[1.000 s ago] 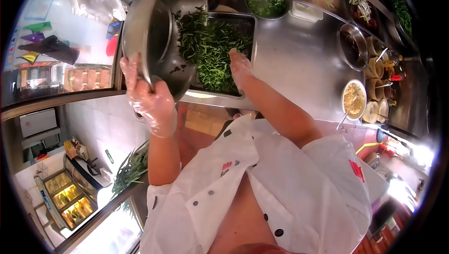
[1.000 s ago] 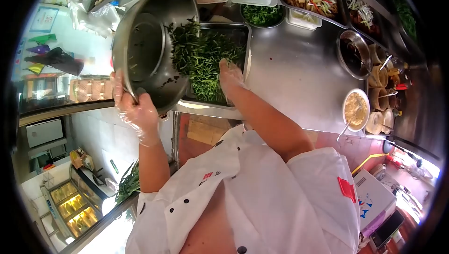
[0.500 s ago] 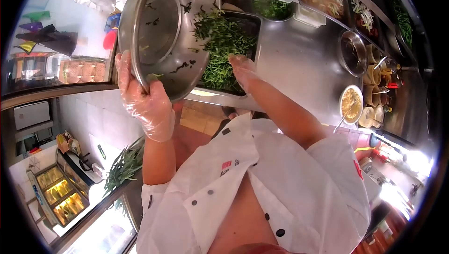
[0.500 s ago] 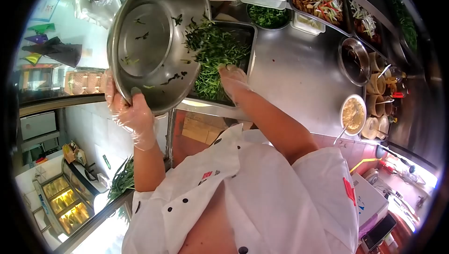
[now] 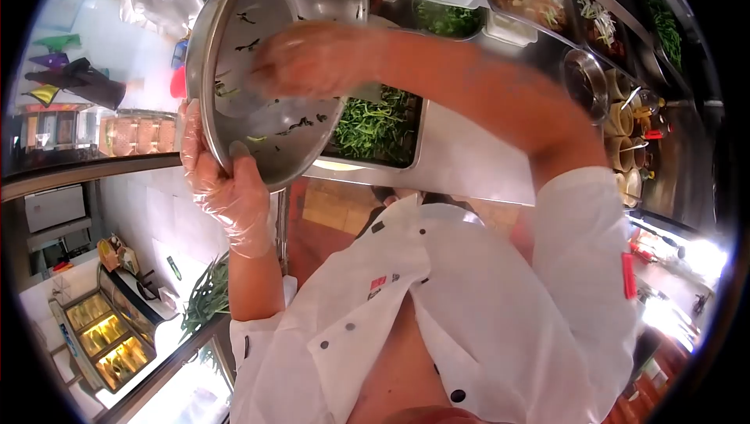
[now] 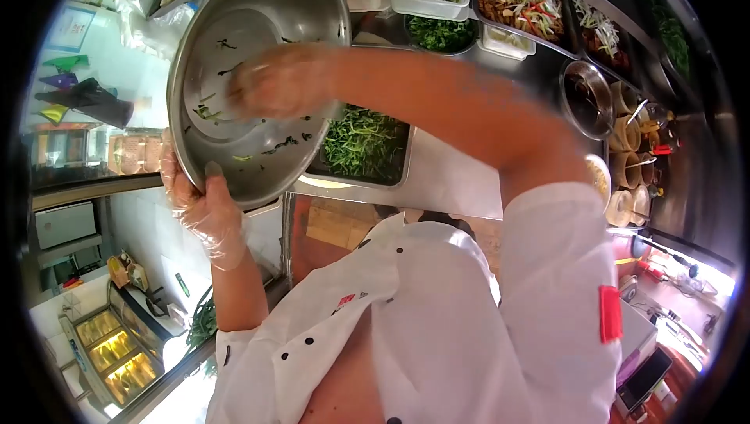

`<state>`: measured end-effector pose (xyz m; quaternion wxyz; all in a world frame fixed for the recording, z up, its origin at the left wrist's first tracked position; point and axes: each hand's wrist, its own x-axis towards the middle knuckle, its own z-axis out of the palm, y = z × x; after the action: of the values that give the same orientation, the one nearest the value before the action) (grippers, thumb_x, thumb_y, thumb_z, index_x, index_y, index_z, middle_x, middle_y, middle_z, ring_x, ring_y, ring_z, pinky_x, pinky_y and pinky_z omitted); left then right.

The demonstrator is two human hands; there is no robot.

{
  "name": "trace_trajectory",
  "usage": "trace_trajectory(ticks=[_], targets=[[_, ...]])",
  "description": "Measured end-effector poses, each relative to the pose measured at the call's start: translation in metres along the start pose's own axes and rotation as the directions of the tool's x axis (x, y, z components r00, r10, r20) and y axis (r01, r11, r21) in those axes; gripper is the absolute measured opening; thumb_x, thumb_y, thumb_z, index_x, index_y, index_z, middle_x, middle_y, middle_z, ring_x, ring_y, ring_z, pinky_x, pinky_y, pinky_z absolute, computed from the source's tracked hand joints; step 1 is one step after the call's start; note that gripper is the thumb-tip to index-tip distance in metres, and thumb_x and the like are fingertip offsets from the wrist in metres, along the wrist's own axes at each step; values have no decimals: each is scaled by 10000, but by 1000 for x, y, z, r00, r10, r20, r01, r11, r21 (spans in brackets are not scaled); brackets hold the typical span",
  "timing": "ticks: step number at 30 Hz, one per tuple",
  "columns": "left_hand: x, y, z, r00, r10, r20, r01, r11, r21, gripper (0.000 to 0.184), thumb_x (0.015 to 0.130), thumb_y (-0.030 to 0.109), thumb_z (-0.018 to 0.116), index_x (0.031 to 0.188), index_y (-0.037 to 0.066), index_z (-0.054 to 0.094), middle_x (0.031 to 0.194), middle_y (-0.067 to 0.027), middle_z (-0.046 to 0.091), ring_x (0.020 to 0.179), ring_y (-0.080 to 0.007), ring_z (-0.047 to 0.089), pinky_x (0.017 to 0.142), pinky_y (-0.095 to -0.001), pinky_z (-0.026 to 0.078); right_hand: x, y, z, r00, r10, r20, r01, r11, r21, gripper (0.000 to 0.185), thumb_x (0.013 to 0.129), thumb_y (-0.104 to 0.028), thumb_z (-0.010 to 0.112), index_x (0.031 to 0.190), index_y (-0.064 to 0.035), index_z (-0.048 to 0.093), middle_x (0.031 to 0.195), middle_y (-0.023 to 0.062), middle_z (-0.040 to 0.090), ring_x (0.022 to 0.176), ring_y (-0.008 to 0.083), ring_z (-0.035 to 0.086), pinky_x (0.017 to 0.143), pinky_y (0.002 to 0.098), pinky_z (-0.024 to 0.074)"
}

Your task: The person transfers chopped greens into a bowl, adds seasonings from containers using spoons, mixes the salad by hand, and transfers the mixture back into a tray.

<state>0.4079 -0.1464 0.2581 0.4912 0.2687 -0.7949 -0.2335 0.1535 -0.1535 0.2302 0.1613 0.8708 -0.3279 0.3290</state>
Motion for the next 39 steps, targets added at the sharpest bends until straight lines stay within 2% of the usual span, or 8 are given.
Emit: trace_trajectory(ticks=[2, 13, 18, 22, 27, 29, 34, 39], targets=[[10, 13, 8, 998, -48, -31, 46, 997, -67, 375, 750, -136, 488, 1079, -145, 668, 1477, -213, 550, 1405, -373, 506, 1126, -401, 412, 29, 12, -2, 979, -197, 48, 199, 980, -28, 283, 977, -212, 609, 1125, 8, 707, 1153, 178, 709, 1086, 315, 686, 941, 421, 581], [23, 7, -5, 957, -290, 21, 285, 918, -276, 422, 757, -149, 516, 1139, -113, 694, 1474, -190, 528, 1268, -246, 585, 1060, -331, 444, -125, 75, 85, 539, 785, 305, -841, 525, 132, 486, 1090, -363, 334, 1488, -140, 503, 1543, 155, 473, 1431, 317, 429, 1231, 444, 312], [30, 7, 11, 865, -502, 0, 444, 765, -467, 490, 763, -146, 496, 1223, -110, 662, 1459, -125, 516, 1252, -228, 580, 1067, -324, 437, -48, 0, 55, 594, 705, 388, -796, 584, 159, 236, 1014, -235, 565, 1166, -95, 680, 1152, 104, 674, 1100, 335, 651, 998, 480, 521], [28, 2, 12, 911, -394, 125, 393, 733, -555, 511, 789, -92, 492, 1279, -95, 635, 1457, -86, 502, 1294, -195, 536, 1119, -336, 397, 51, 13, 1, 984, 22, 177, -34, 997, 66, 378, 1049, -371, 478, 1246, -129, 693, 1254, 149, 665, 1209, 361, 608, 1051, 481, 492], [27, 4, 10, 888, -437, 145, 456, 792, -407, 631, 794, -45, 549, 1425, -36, 556, 1242, -102, 661, 1119, -188, 634, 997, -321, 506, 70, 47, -43, 684, 293, 668, -313, 945, -94, 462, 1077, -421, 397, 1317, -124, 656, 1358, 148, 640, 1301, 346, 570, 1086, 463, 484], [27, 7, 4, 902, -410, 134, 426, 799, -424, 628, 793, -48, 552, 1421, -33, 561, 1230, -103, 664, 1104, -185, 637, 987, -319, 509, -14, 93, -9, 762, 586, 276, -610, 792, 0, 485, 1082, -456, 378, 1309, -131, 657, 1294, 159, 670, 1184, 355, 642, 1055, 471, 492], [29, 9, 12, 901, -428, 73, 404, 766, -499, 595, 797, -63, 552, 1392, -54, 575, 1218, -94, 666, 1062, -168, 637, 963, -315, 509, -137, 21, 97, 298, 915, 273, -934, 220, 281, 431, 1077, -421, 431, 1245, -137, 708, 1191, 183, 707, 1134, 332, 659, 1050, 435, 481], [29, 15, 22, 886, -457, 83, 422, 718, -553, 599, 811, -86, 517, 1400, -2, 585, 1198, -76, 669, 1080, -169, 623, 992, -323, 491, -20, 3, 36, 328, 942, 71, -892, 284, 352, 390, 1079, -335, 451, 1122, -56, 721, 1132, 201, 719, 1115, 346, 673, 1017, 420, 499]])
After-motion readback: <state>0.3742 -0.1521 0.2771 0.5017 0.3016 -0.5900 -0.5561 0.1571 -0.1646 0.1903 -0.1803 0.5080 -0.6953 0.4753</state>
